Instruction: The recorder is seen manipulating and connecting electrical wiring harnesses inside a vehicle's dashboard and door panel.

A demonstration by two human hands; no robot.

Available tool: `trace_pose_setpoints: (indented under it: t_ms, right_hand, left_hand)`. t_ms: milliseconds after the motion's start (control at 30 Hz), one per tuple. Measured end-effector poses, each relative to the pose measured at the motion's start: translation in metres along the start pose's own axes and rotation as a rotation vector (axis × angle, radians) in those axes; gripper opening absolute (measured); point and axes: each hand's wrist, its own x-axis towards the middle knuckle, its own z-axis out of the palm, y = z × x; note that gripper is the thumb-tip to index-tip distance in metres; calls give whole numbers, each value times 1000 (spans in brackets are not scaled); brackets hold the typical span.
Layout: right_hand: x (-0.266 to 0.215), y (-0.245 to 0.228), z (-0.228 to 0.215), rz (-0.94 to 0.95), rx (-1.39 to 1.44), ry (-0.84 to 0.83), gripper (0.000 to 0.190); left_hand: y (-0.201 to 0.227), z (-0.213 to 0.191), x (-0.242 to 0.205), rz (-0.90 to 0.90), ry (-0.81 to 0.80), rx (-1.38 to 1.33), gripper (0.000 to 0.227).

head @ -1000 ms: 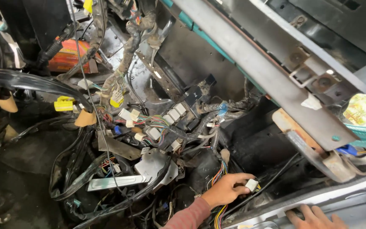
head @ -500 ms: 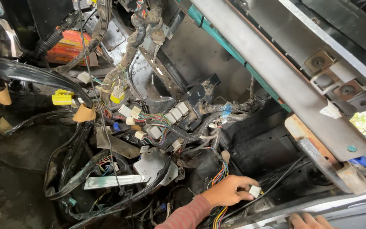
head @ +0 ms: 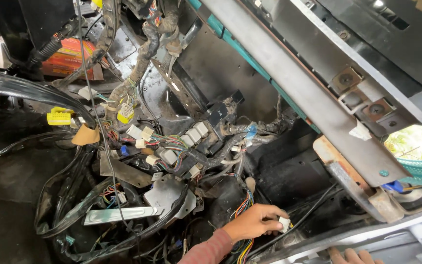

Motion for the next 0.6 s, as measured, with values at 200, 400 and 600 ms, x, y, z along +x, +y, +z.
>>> trace_pose_setpoints:
  t_ms: [200,400,600]
  right_hand:
    - [14,-1,-3,185,-70,-247,41]
    - [60,-5,-41,379,-133,-465,51]
    - [163,-23,-151,415,-12,-1109,67]
  left_hand:
    - [18,0,1,113,-18,258,32]
    - [15,-3,12,120,-89,299,31]
    - [-3,7,22,99,-40,340,23]
